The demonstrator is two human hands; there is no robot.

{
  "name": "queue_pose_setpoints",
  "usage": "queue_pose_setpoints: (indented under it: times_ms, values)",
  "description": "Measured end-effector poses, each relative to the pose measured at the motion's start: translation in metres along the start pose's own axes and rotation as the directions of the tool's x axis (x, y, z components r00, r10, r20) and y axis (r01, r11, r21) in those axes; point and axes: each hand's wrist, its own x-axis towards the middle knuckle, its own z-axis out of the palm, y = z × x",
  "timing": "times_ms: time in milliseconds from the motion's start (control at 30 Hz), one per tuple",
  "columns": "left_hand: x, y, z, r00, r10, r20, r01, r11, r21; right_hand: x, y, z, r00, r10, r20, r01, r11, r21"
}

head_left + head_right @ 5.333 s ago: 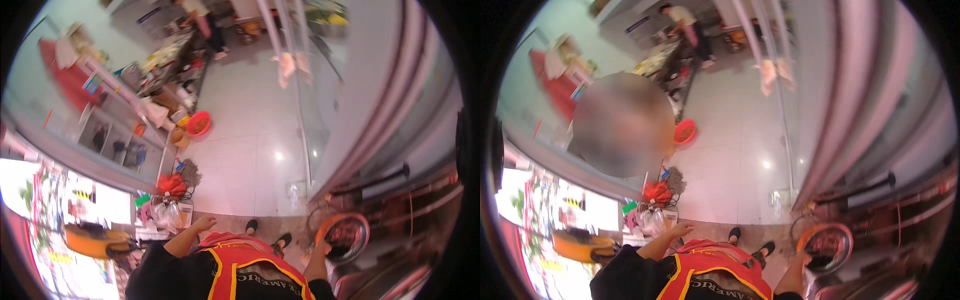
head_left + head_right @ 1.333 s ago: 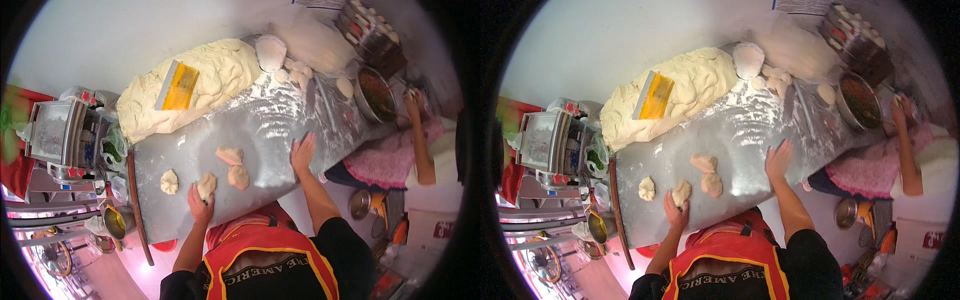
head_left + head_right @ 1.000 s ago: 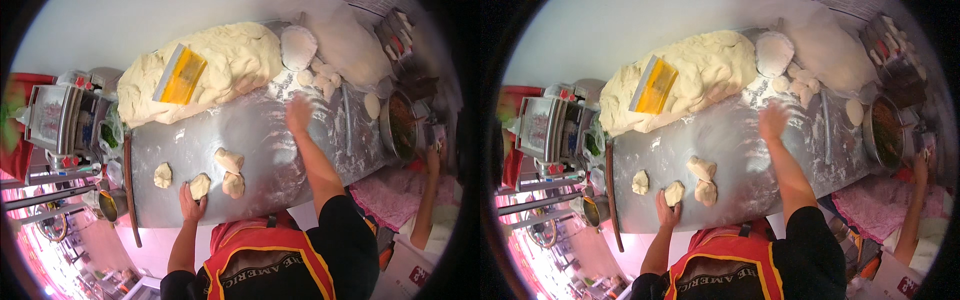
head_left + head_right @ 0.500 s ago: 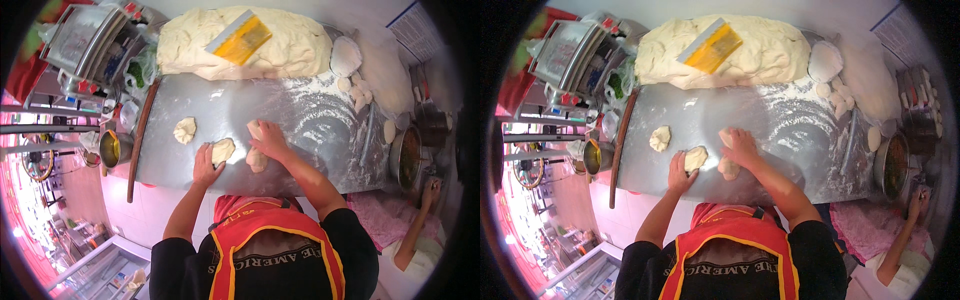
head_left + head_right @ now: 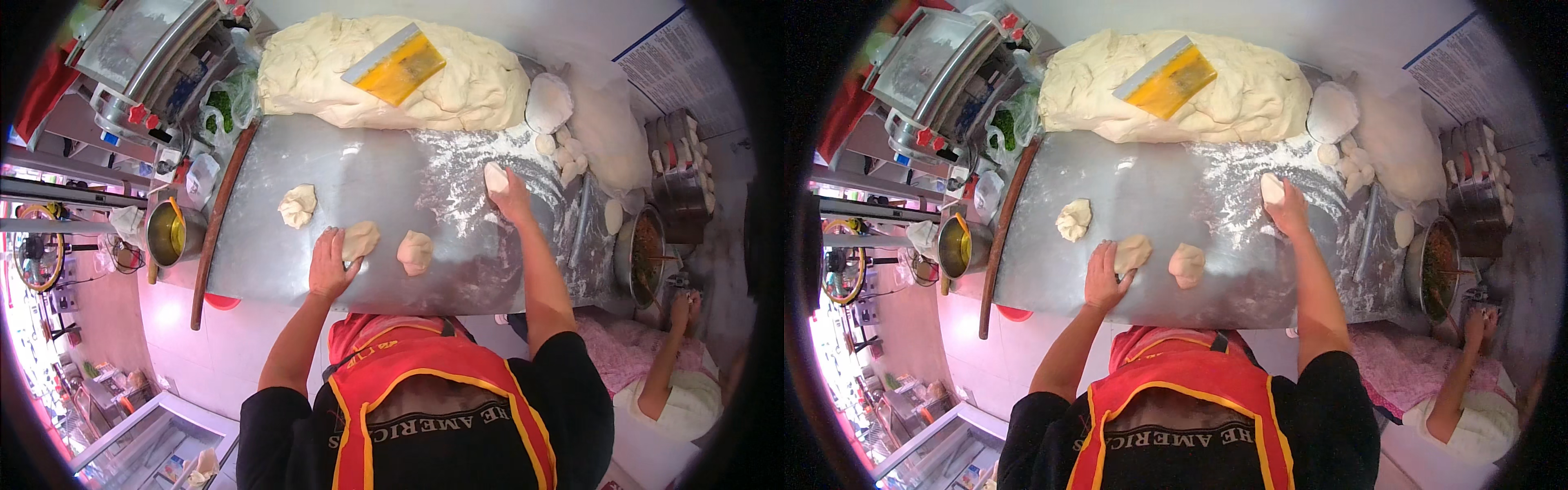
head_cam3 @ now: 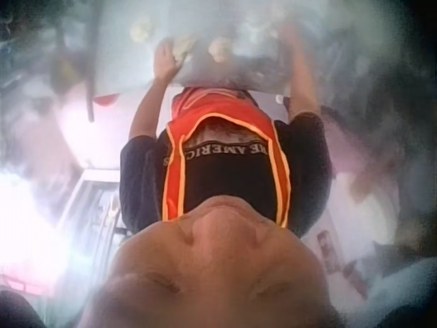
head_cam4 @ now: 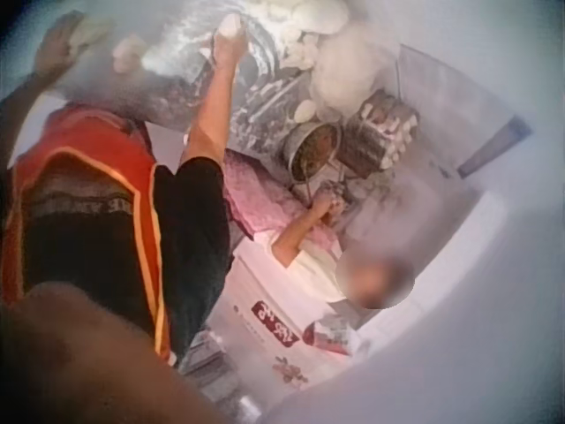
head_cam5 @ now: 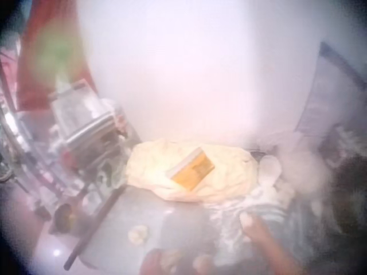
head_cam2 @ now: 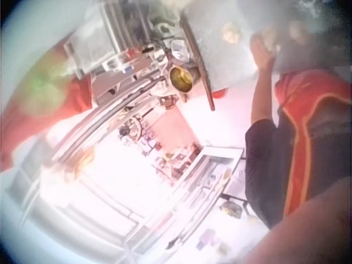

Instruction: The person flips flatbreads on a large griddle with tongs, then moves to a workstation to knead dough by hand, process it through a dough roller machine, apply a liquid with a brush, and fold the dough pieces.

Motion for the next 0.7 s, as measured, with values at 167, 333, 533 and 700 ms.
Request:
queue_pose_setpoints:
  times_ms: [167, 333, 533, 700]
  values:
    - [-0.001, -0.001, 0.0, 1.0, 0.013, 0.001, -0.013, 1.0, 0.006, -0.016, -0.011, 0.042, 0.991, -0.028, -0.13, 0.041, 0.994, 0.1]
    - [-0.002, -0.003, -0.001, 1.0, 0.014, -0.016, -0.014, 1.0, 0.007, -0.044, -0.088, 0.059, 0.912, -0.41, 0.003, 0.399, 0.89, 0.219]
    - [-0.001, -0.004, 0.002, 1.0, 0.024, -0.016, -0.024, 1.0, -0.01, -0.013, -0.106, 0.067, 0.885, -0.444, -0.139, 0.465, 0.854, 0.231]
    - [-0.002, -0.004, 0.003, 0.999, 0.026, -0.03, -0.026, 1.0, 0.004, -0.006, -0.106, 0.068, 0.98, -0.072, -0.184, 0.097, 0.987, 0.129]
